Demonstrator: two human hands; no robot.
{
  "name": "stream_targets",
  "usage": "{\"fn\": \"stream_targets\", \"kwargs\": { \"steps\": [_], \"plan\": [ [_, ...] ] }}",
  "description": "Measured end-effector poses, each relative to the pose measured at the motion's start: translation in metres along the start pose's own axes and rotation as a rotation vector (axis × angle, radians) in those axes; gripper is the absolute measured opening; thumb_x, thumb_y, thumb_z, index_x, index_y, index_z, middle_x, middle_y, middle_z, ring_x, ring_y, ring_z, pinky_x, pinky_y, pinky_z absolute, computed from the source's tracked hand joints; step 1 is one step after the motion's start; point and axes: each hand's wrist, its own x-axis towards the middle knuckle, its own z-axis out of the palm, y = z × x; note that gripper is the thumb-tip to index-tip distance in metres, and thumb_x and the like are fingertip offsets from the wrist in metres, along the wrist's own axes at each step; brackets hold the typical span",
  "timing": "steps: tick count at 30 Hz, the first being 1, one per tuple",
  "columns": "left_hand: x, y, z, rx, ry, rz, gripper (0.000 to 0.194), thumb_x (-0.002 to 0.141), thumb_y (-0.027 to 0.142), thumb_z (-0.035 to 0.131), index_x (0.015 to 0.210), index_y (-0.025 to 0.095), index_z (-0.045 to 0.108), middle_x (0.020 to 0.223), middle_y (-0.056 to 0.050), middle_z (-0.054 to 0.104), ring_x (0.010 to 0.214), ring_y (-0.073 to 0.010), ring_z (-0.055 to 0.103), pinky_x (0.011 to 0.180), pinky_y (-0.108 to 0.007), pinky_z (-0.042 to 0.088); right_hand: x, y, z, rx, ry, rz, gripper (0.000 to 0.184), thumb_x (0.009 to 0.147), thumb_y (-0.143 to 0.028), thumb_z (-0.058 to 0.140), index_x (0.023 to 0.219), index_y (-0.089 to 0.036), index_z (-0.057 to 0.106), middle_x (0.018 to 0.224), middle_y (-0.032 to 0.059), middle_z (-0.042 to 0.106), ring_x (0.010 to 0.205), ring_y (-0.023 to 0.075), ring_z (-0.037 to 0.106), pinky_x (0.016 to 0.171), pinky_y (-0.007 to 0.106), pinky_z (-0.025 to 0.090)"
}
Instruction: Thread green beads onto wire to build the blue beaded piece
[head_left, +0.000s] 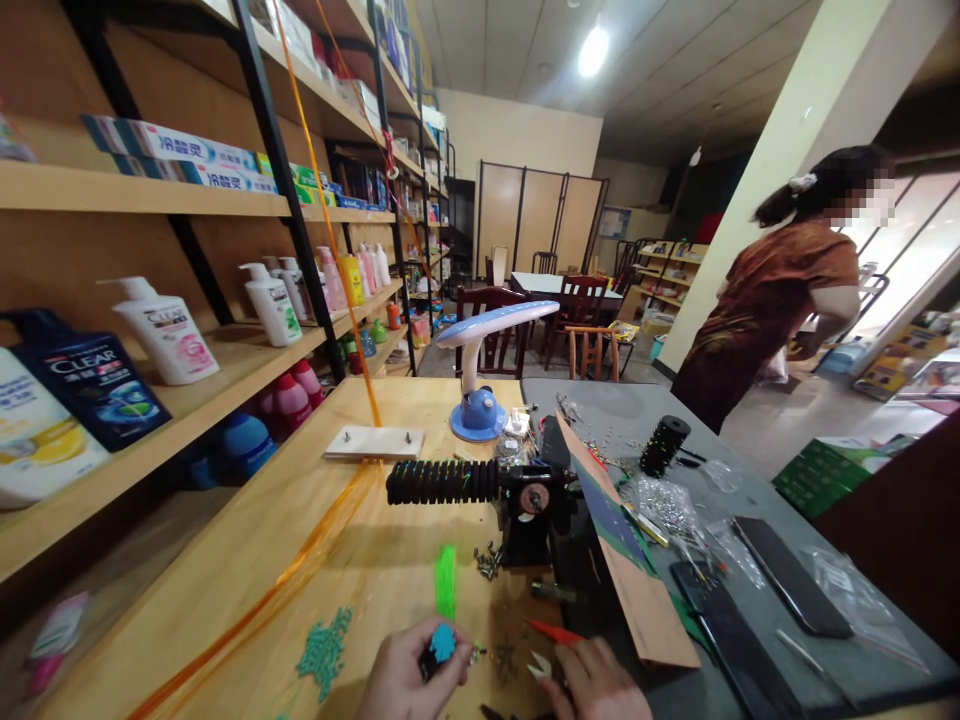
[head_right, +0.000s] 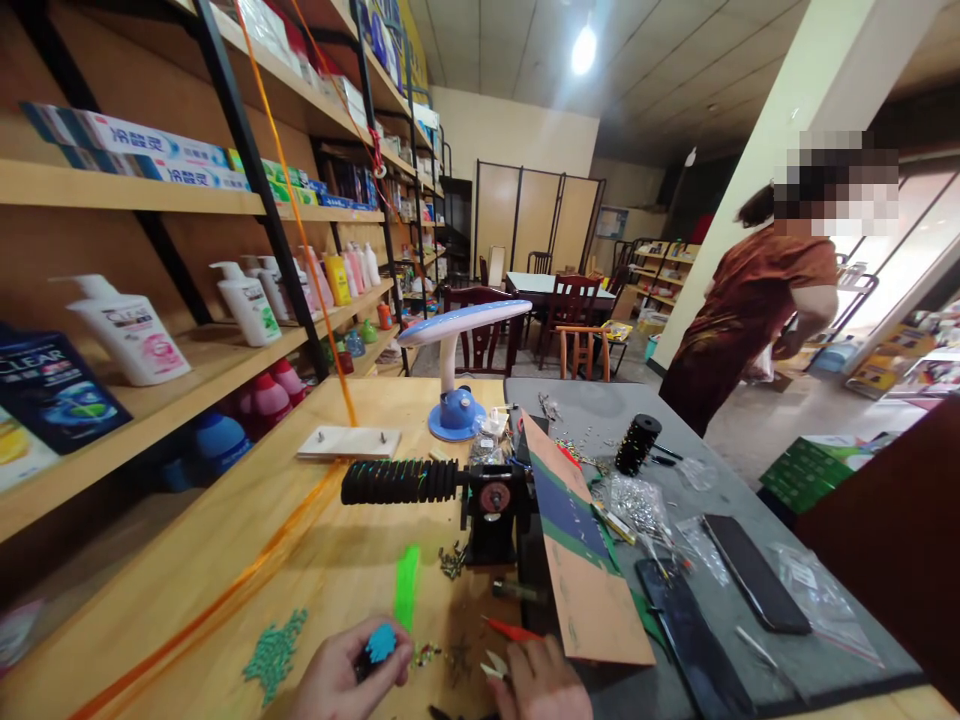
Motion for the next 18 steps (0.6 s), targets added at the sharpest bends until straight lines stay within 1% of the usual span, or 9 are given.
{"fn": "stream_targets", "kwargs": {
  "steps": [3, 6, 8, 10, 12, 15, 16, 17, 18],
  "plan": [
    [0.003, 0.007, -0.002, 0.012, -0.013, 0.009, 0.036, 0.079, 0.052, 0.070, 0.067, 0.018, 0.070, 0.060, -0.004, 0.071, 0.062, -0.0216, 0.064, 0.062, -0.028, 0.046, 0.025, -0.003, -0.004, 0.011, 0.035, 0.113, 0.030, 0.088, -0.011, 0.052, 0.111, -0.022, 0.068, 0.101, 0.0068, 0.076, 0.099, 0.0285, 0.067, 0.084, 0.036, 0.053],
    [0.006, 0.012, -0.001, 0.009, -0.017, 0.030, 0.034, 0.083, 0.048, 0.066, 0.067, 0.018, 0.067, 0.060, -0.003, 0.068, 0.063, -0.0212, 0.062, 0.063, -0.028, 0.045, 0.056, -0.002, -0.002, 0.052, -0.012, 0.236, 0.045, 0.077, 0.001, 0.050, 0.111, -0.019, 0.072, 0.111, 0.0116, 0.075, 0.111, 0.0357, 0.064, 0.091, 0.044, 0.051],
    [0.009, 0.013, 0.000, 0.010, -0.016, 0.043, 0.032, 0.084, 0.046, 0.065, 0.067, 0.018, 0.065, 0.060, -0.002, 0.065, 0.063, -0.0205, 0.060, 0.062, -0.027, 0.044, 0.072, 0.002, 0.000, 0.109, -0.066, 0.313, 0.041, 0.076, 0.004, 0.048, 0.098, -0.016, 0.076, 0.103, 0.0156, 0.076, 0.104, 0.0378, 0.067, 0.085, 0.046, 0.053],
    [0.013, 0.014, 0.000, 0.018, -0.019, 0.063, 0.032, 0.084, 0.046, 0.065, 0.069, 0.018, 0.064, 0.061, -0.001, 0.062, 0.063, -0.0198, 0.058, 0.062, -0.027, 0.042, 0.082, 0.006, 0.001, 0.156, -0.089, 0.331, 0.034, 0.080, 0.001, 0.047, 0.089, -0.015, 0.076, 0.092, 0.0167, 0.077, 0.092, 0.0354, 0.071, 0.078, 0.044, 0.055],
    [0.018, 0.014, -0.001, 0.032, -0.019, 0.087, 0.033, 0.085, 0.047, 0.064, 0.070, 0.018, 0.063, 0.061, -0.001, 0.060, 0.062, -0.0189, 0.055, 0.061, -0.026, 0.041, 0.085, 0.005, 0.001, 0.280, -0.076, 0.336, 0.031, 0.090, -0.009, 0.044, 0.098, -0.014, 0.074, 0.090, 0.0142, 0.077, 0.084, 0.0293, 0.073, 0.075, 0.037, 0.056],
    [0.028, 0.014, 0.000, 0.075, -0.013, 0.125, 0.035, 0.086, 0.049, 0.064, 0.070, 0.019, 0.063, 0.062, 0.000, 0.058, 0.062, -0.0182, 0.051, 0.059, -0.025, 0.038, 0.082, -0.014, 0.004, 0.838, 0.011, 0.516, 0.036, 0.099, -0.042, 0.044, 0.112, -0.017, 0.067, 0.100, 0.0107, 0.078, 0.090, 0.0239, 0.073, 0.075, 0.029, 0.057],
    [0.030, 0.014, 0.000, 0.093, -0.010, 0.142, 0.035, 0.086, 0.050, 0.063, 0.069, 0.019, 0.062, 0.062, 0.000, 0.058, 0.062, -0.0181, 0.051, 0.059, -0.025, 0.037, 0.082, -0.023, 0.006, 1.051, 0.047, 0.616, 0.043, 0.095, -0.055, 0.049, 0.107, -0.019, 0.068, 0.102, 0.0099, 0.077, 0.093, 0.0244, 0.072, 0.077, 0.029, 0.056],
    [0.033, 0.014, 0.002, 0.109, -0.012, 0.160, 0.036, 0.087, 0.050, 0.062, 0.070, 0.019, 0.063, 0.063, 0.000, 0.059, 0.063, -0.0183, 0.051, 0.060, -0.025, 0.037, 0.082, -0.033, 0.009, 1.215, 0.054, 0.709, 0.051, 0.090, -0.067, 0.051, 0.095, -0.019, 0.070, 0.091, 0.0077, 0.076, 0.084, 0.0228, 0.071, 0.070, 0.026, 0.055],
    [0.035, 0.014, 0.003, 0.119, -0.019, 0.175, 0.036, 0.088, 0.050, 0.060, 0.070, 0.019, 0.063, 0.064, -0.001, 0.059, 0.064, -0.0186, 0.051, 0.060, -0.025, 0.038, 0.083, -0.043, 0.013, 1.349, 0.013, 0.843, 0.062, 0.085, -0.077, 0.046, 0.080, -0.019, 0.068, 0.071, 0.0040, 0.071, 0.063, 0.0185, 0.066, 0.054, 0.023, 0.050]
  ]
}}
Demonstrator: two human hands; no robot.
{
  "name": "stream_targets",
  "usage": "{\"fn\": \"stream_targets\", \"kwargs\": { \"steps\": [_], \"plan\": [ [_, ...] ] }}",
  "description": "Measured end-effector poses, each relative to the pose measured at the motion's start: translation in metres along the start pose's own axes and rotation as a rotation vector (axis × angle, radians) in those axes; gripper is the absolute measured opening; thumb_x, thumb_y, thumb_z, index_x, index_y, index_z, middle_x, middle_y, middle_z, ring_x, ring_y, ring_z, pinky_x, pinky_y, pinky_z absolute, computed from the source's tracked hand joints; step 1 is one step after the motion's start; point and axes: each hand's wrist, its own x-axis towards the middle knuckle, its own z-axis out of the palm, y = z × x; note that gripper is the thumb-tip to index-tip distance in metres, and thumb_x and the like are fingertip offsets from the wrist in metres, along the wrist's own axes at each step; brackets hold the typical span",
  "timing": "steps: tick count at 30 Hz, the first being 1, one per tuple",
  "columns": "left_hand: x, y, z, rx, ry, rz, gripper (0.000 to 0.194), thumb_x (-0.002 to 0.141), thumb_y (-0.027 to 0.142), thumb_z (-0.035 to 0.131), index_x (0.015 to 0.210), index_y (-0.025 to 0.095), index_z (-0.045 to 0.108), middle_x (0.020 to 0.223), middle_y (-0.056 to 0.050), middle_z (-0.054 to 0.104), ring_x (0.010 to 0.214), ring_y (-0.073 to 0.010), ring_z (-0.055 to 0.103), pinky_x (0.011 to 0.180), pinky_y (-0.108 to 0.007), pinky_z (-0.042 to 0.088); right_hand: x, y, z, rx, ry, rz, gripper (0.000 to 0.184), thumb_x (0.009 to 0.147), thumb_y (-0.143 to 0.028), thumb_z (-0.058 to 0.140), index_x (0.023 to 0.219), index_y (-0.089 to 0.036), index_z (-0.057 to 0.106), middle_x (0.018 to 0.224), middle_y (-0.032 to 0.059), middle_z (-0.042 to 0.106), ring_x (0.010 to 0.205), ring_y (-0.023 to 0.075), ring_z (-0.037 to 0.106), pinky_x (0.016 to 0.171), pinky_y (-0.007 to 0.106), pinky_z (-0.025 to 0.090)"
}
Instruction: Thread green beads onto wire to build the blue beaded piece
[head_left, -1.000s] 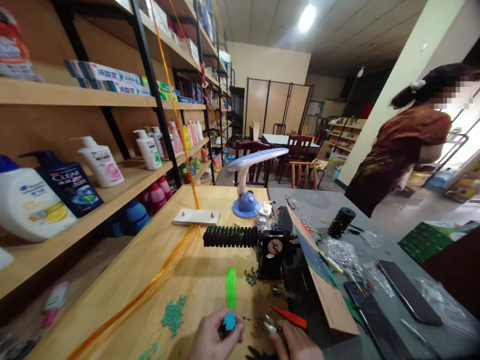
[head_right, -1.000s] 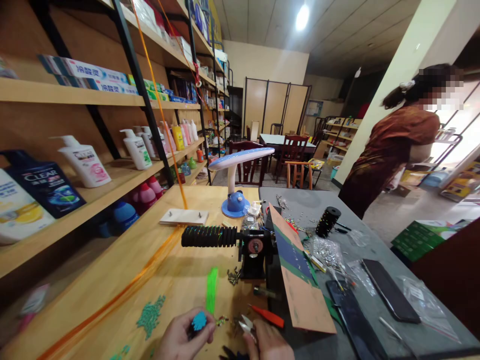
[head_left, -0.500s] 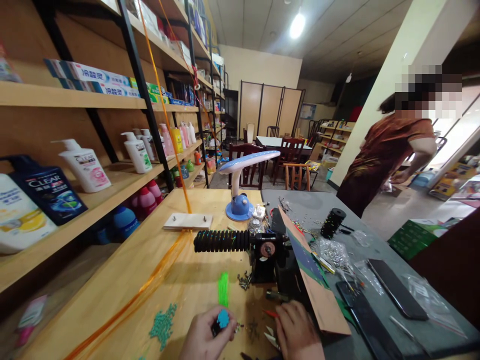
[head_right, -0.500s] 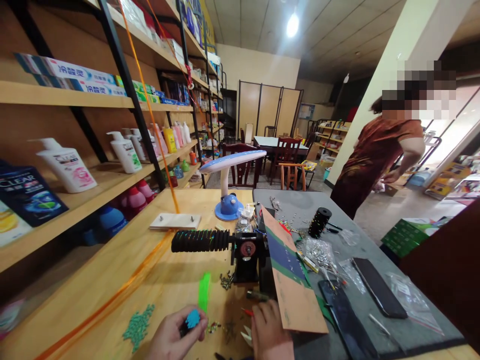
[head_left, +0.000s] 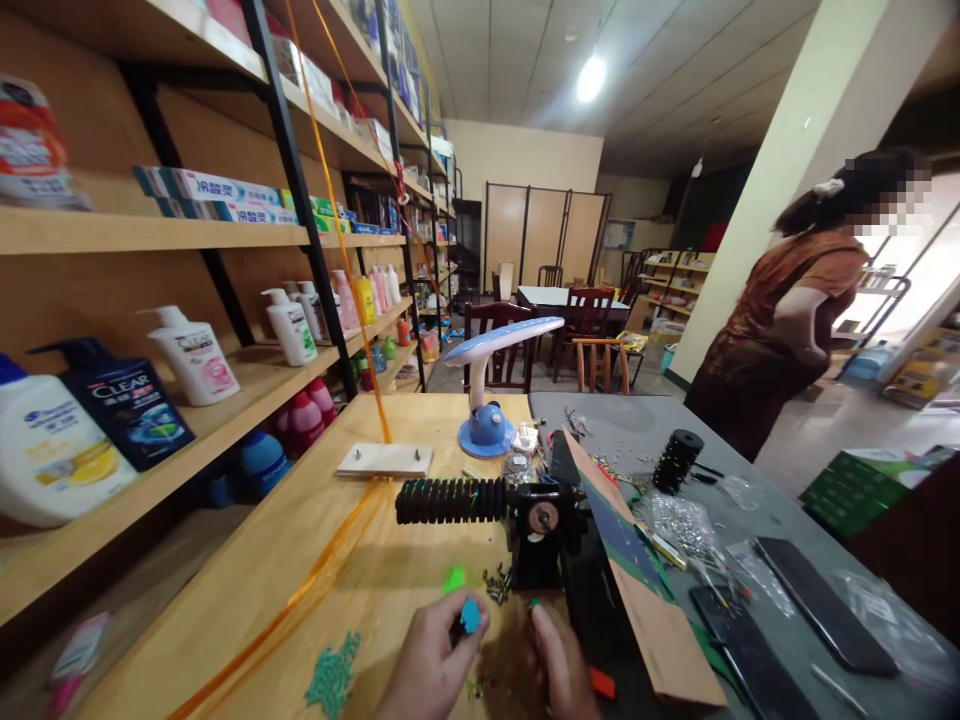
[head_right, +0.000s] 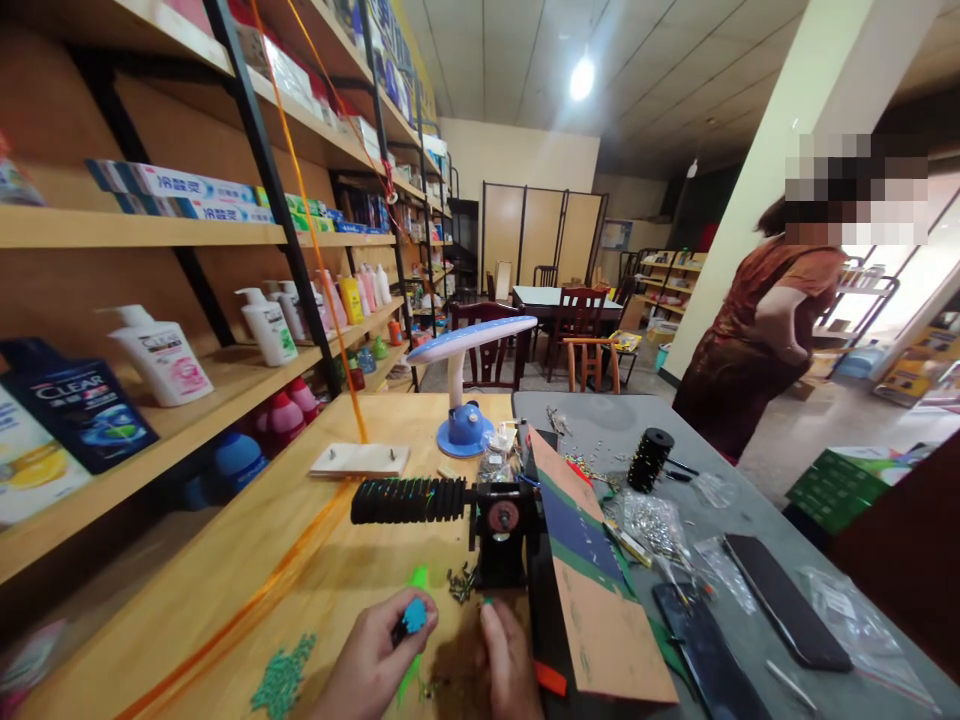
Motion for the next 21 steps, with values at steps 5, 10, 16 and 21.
{"fn": "stream_targets", "kwargs": {
  "steps": [5, 10, 16, 21],
  "plan": [
    [0.005, 0.002, 0.008, 0.002, -0.028, 0.009, 0.029, 0.089, 0.041, 0.059, 0.072, 0.019, 0.064, 0.065, -0.002, 0.063, 0.064, -0.0195, 0.055, 0.062, -0.026, 0.040, 0.004, 0.008, 0.034, 0.136, 0.050, 0.342, 0.077, 0.073, -0.090, 0.037, 0.046, -0.020, 0.055, 0.037, -0.0057, 0.037, 0.033, 0.0079, 0.031, 0.036, 0.020, 0.020],
    [0.008, 0.001, 0.010, 0.031, -0.018, 0.007, 0.025, 0.086, 0.036, 0.062, 0.069, 0.019, 0.064, 0.063, -0.002, 0.065, 0.063, -0.0196, 0.056, 0.060, -0.026, 0.039, 0.010, 0.008, 0.040, 0.143, 0.091, 0.241, 0.065, 0.077, -0.077, 0.046, 0.041, -0.023, 0.048, 0.037, -0.0045, 0.040, 0.034, 0.0094, 0.032, 0.037, 0.024, 0.023],
    [0.010, -0.004, 0.010, 0.061, -0.028, 0.004, 0.028, 0.088, 0.038, 0.059, 0.069, 0.019, 0.064, 0.064, -0.002, 0.064, 0.063, -0.0198, 0.055, 0.060, -0.027, 0.038, 0.007, 0.003, 0.039, 0.140, 0.063, 0.202, 0.060, 0.081, -0.070, 0.043, 0.045, -0.022, 0.049, 0.041, -0.0037, 0.044, 0.039, 0.0106, 0.037, 0.044, 0.025, 0.025],
    [0.011, -0.001, 0.010, 0.055, -0.034, 0.005, 0.028, 0.088, 0.037, 0.059, 0.068, 0.019, 0.062, 0.063, -0.001, 0.062, 0.063, -0.0190, 0.053, 0.060, -0.026, 0.037, 0.007, 0.000, 0.038, 0.107, 0.044, 0.183, 0.059, 0.082, -0.069, 0.042, 0.043, -0.024, 0.048, 0.039, -0.0055, 0.038, 0.039, 0.0111, 0.034, 0.042, 0.026, 0.024]
  ]
}}
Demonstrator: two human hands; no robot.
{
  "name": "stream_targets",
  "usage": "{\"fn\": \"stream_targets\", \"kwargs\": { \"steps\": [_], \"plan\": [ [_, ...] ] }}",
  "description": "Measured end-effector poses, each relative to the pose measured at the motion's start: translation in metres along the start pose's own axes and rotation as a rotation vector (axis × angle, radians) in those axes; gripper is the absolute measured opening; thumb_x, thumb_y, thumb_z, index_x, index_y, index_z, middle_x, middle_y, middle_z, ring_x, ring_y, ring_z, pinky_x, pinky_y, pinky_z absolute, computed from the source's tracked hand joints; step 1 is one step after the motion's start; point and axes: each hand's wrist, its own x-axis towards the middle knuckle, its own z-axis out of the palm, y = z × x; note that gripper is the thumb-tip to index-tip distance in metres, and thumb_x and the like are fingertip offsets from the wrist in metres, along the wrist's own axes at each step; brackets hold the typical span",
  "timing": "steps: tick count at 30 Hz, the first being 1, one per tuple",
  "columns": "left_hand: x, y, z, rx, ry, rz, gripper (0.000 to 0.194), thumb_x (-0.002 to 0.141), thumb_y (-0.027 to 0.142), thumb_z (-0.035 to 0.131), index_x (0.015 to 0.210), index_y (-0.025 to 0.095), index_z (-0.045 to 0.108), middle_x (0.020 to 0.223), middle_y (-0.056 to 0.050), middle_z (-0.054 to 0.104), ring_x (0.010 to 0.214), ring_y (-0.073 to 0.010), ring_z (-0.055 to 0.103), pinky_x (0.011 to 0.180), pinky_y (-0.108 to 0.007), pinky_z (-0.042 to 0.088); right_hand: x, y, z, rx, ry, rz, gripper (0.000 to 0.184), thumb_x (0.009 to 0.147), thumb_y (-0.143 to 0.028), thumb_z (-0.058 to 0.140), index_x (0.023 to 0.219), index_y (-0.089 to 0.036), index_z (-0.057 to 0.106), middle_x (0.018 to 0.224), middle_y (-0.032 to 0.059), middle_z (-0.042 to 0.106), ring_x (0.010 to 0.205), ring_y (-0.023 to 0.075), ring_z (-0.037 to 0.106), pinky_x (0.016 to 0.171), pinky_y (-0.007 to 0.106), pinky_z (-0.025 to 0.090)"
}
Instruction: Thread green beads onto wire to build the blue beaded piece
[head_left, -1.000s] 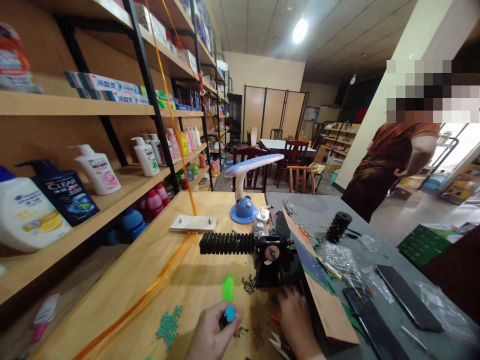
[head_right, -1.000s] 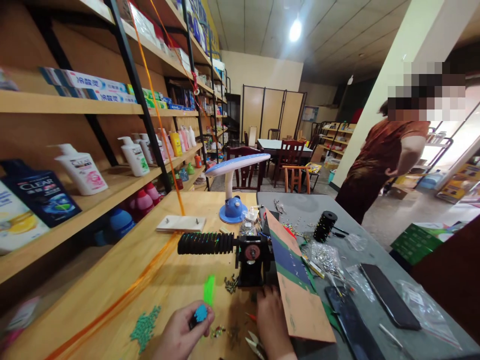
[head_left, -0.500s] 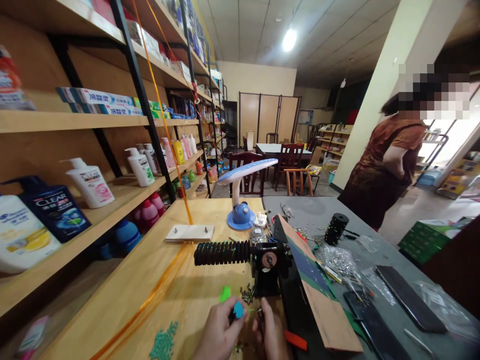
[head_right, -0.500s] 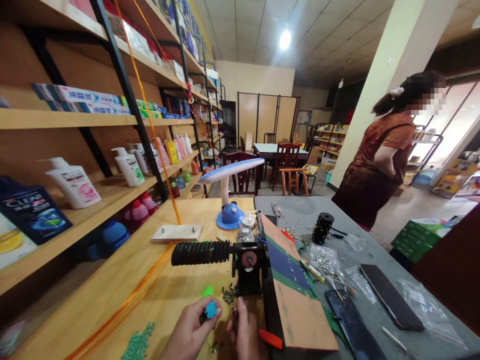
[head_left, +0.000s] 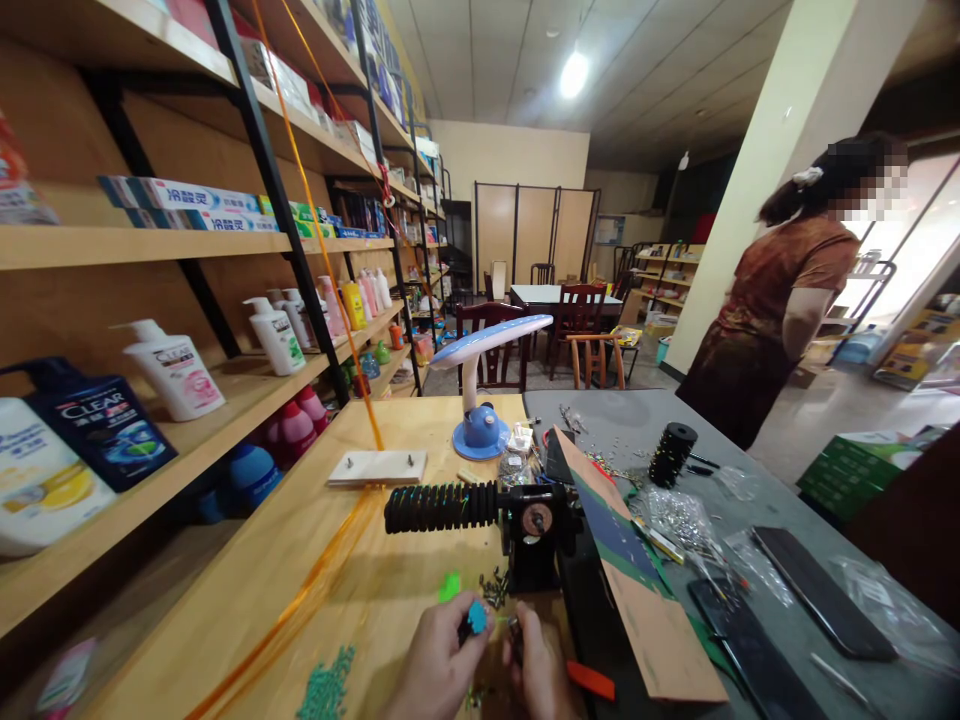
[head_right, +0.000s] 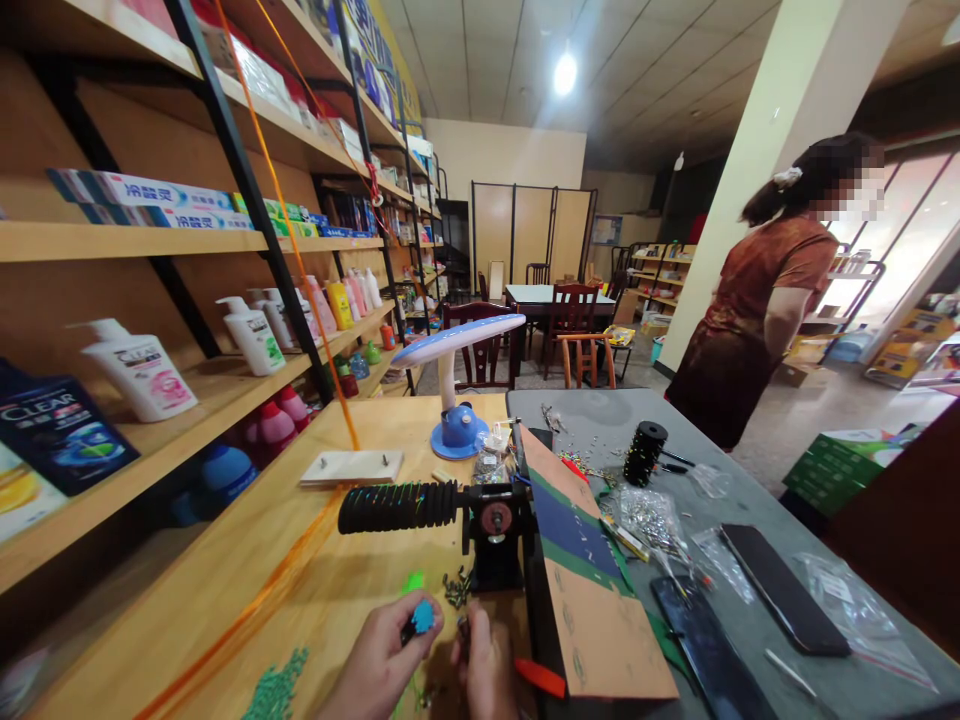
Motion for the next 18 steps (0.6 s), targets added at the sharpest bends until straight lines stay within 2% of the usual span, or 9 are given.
{"fn": "stream_targets", "kwargs": {
  "steps": [8, 14, 18],
  "plan": [
    [0.002, -0.002, 0.000, 0.037, -0.037, -0.002, 0.025, 0.087, 0.034, 0.054, 0.068, 0.019, 0.059, 0.063, -0.002, 0.061, 0.062, -0.0191, 0.053, 0.060, -0.027, 0.037, 0.002, -0.005, 0.002, -0.047, 0.016, 0.025, 0.062, 0.076, -0.074, 0.037, 0.039, -0.025, 0.046, 0.035, -0.0050, 0.035, 0.036, 0.0115, 0.033, 0.042, 0.027, 0.024],
    [0.002, -0.004, 0.000, 0.040, -0.033, -0.001, 0.026, 0.087, 0.036, 0.055, 0.068, 0.019, 0.060, 0.064, -0.003, 0.063, 0.063, -0.0198, 0.054, 0.060, -0.027, 0.038, 0.005, 0.005, 0.004, -0.040, 0.001, 0.034, 0.061, 0.077, -0.073, 0.034, 0.039, -0.027, 0.044, 0.035, -0.0041, 0.035, 0.035, 0.0121, 0.031, 0.040, 0.028, 0.020],
    [0.001, -0.004, -0.001, 0.029, -0.037, -0.003, 0.026, 0.087, 0.036, 0.055, 0.068, 0.018, 0.060, 0.065, -0.004, 0.064, 0.064, -0.0202, 0.055, 0.061, -0.027, 0.038, 0.007, 0.009, 0.005, -0.049, -0.015, 0.030, 0.064, 0.078, -0.076, 0.032, 0.039, -0.027, 0.044, 0.032, -0.0058, 0.030, 0.033, 0.0113, 0.027, 0.038, 0.028, 0.018]
  ]
}}
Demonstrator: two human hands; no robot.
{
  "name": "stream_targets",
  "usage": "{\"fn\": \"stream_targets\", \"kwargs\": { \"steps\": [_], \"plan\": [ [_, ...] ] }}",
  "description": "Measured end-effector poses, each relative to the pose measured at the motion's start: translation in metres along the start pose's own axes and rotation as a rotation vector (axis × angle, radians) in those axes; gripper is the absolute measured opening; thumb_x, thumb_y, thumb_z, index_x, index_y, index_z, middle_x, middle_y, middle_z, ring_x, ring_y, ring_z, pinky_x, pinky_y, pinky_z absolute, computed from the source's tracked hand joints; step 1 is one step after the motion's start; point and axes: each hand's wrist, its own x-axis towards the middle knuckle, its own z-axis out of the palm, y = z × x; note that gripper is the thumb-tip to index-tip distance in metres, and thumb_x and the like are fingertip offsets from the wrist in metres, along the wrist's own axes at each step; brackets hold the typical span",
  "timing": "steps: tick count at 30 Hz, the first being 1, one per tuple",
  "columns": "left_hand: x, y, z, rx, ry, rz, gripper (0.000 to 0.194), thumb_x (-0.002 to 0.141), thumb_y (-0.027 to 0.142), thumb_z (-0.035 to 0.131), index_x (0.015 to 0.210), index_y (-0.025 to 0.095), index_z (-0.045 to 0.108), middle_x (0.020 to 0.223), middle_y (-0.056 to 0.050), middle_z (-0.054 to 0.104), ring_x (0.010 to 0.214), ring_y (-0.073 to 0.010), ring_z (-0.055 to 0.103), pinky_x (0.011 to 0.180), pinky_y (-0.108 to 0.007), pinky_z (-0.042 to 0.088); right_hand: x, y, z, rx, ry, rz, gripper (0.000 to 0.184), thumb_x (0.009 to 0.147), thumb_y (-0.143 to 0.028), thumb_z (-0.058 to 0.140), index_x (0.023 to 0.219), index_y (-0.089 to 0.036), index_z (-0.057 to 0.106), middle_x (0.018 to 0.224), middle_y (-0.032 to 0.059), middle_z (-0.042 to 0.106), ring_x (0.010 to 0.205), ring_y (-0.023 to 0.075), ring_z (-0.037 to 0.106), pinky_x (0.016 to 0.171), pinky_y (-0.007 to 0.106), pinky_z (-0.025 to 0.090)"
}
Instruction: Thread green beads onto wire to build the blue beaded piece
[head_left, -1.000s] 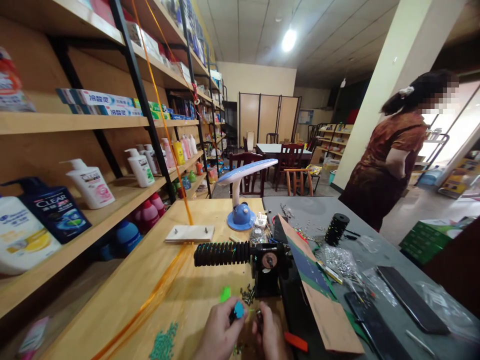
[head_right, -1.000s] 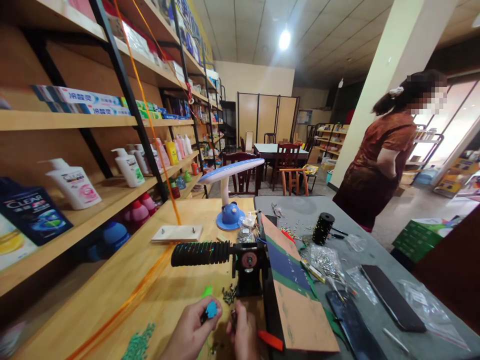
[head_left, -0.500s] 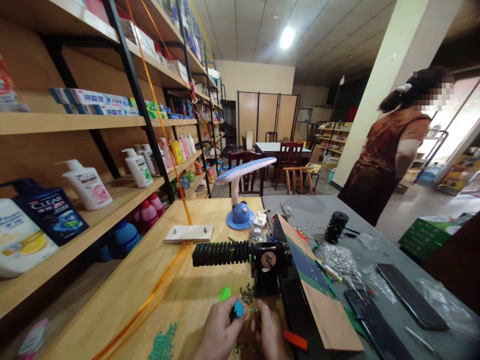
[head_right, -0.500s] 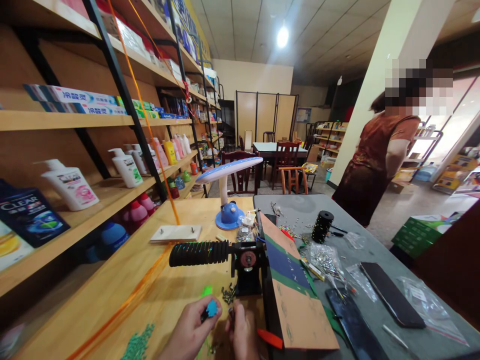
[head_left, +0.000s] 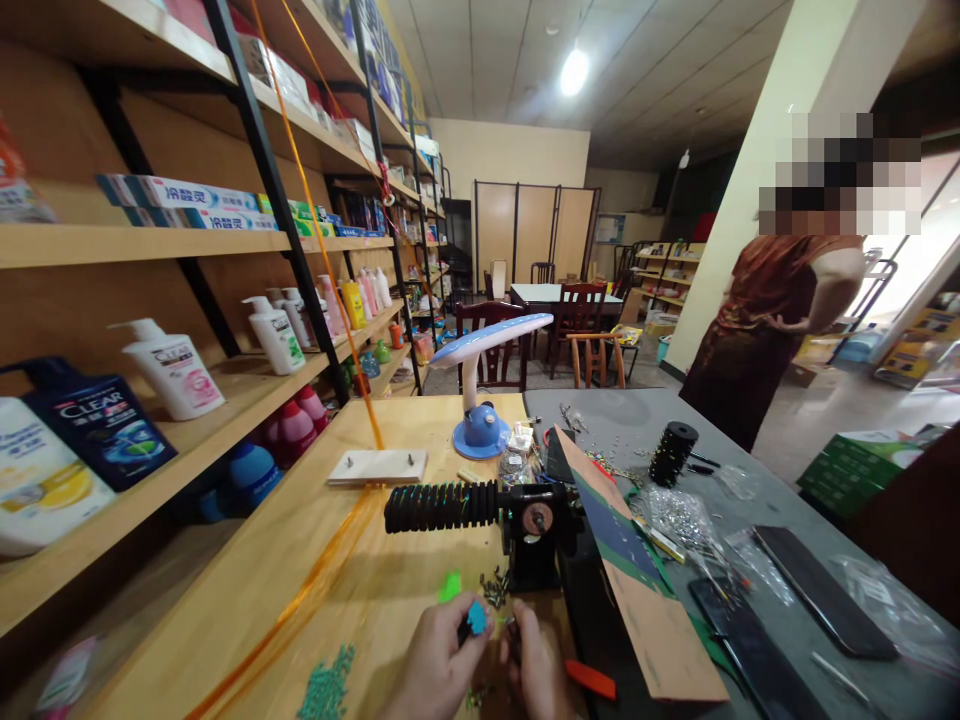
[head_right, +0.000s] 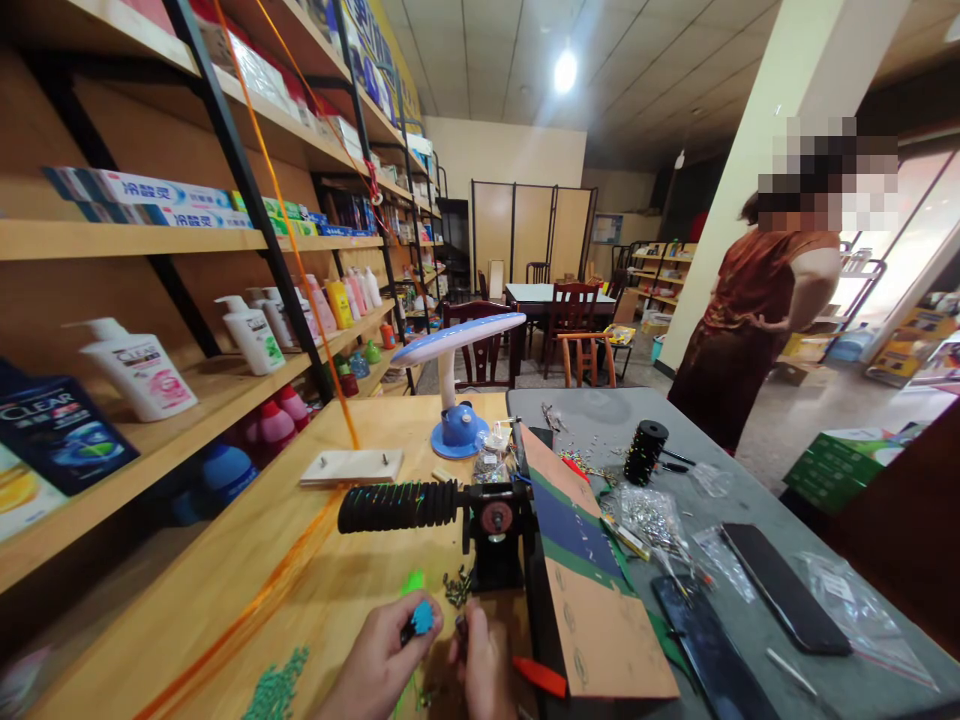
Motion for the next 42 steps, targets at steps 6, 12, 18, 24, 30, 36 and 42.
{"fn": "stream_targets", "kwargs": {
  "steps": [6, 12, 18, 24, 30, 36, 42],
  "plan": [
    [0.000, 0.001, 0.000, 0.005, -0.005, -0.009, 0.025, 0.087, 0.035, 0.054, 0.069, 0.019, 0.060, 0.065, -0.003, 0.063, 0.064, -0.0198, 0.054, 0.060, -0.027, 0.037, -0.003, -0.006, 0.000, 0.047, -0.011, -0.028, 0.063, 0.080, -0.075, 0.038, 0.041, -0.026, 0.045, 0.038, -0.0049, 0.037, 0.037, 0.0109, 0.031, 0.040, 0.027, 0.020],
    [0.000, 0.000, 0.000, 0.001, -0.007, -0.002, 0.025, 0.087, 0.034, 0.055, 0.069, 0.019, 0.060, 0.065, -0.003, 0.064, 0.063, -0.0196, 0.054, 0.060, -0.027, 0.037, -0.005, -0.006, 0.000, 0.041, -0.014, -0.017, 0.064, 0.079, -0.076, 0.036, 0.039, -0.026, 0.045, 0.035, -0.0058, 0.033, 0.034, 0.0108, 0.028, 0.039, 0.027, 0.020],
    [-0.001, -0.003, -0.001, 0.037, 0.005, -0.004, 0.027, 0.088, 0.036, 0.055, 0.070, 0.018, 0.061, 0.066, -0.003, 0.063, 0.065, -0.0205, 0.055, 0.061, -0.028, 0.037, -0.006, -0.007, 0.001, 0.090, -0.003, 0.016, 0.063, 0.076, -0.077, 0.044, 0.042, -0.024, 0.048, 0.040, -0.0038, 0.042, 0.038, 0.0100, 0.035, 0.040, 0.025, 0.023],
    [0.000, -0.002, -0.001, -0.005, 0.001, 0.003, 0.027, 0.088, 0.037, 0.056, 0.069, 0.019, 0.060, 0.065, -0.002, 0.062, 0.064, -0.0202, 0.055, 0.061, -0.027, 0.037, -0.008, -0.012, 0.000, 0.044, -0.007, -0.004, 0.065, 0.077, -0.078, 0.039, 0.040, -0.026, 0.044, 0.038, -0.0048, 0.036, 0.037, 0.0106, 0.033, 0.040, 0.026, 0.022],
    [-0.001, -0.002, -0.001, -0.041, 0.005, -0.026, 0.029, 0.086, 0.041, 0.058, 0.068, 0.019, 0.061, 0.064, -0.002, 0.061, 0.063, -0.0192, 0.052, 0.060, -0.027, 0.037, -0.007, -0.009, -0.001, 0.033, -0.019, -0.008, 0.063, 0.077, -0.077, 0.039, 0.042, -0.025, 0.046, 0.039, -0.0038, 0.040, 0.038, 0.0111, 0.036, 0.041, 0.026, 0.021],
    [-0.003, 0.003, -0.003, -0.152, -0.007, -0.062, 0.030, 0.084, 0.044, 0.063, 0.069, 0.018, 0.063, 0.063, 0.000, 0.061, 0.064, -0.0189, 0.054, 0.061, -0.026, 0.039, -0.004, -0.002, -0.002, -0.006, 0.004, -0.024, 0.070, 0.081, -0.081, 0.036, 0.042, -0.023, 0.048, 0.040, -0.0020, 0.044, 0.039, 0.0129, 0.039, 0.044, 0.026, 0.025],
    [-0.006, 0.003, -0.008, -0.287, -0.004, -0.109, 0.041, 0.080, 0.058, 0.069, 0.071, 0.019, 0.065, 0.058, 0.001, 0.061, 0.061, -0.0184, 0.056, 0.062, -0.027, 0.042, 0.001, -0.008, -0.048, -0.587, 0.188, -0.476, 0.052, 0.097, -0.059, 0.044, 0.068, -0.024, 0.071, 0.067, 0.0049, 0.075, 0.064, 0.0235, 0.068, 0.058, 0.028, 0.043]
  ]
}}
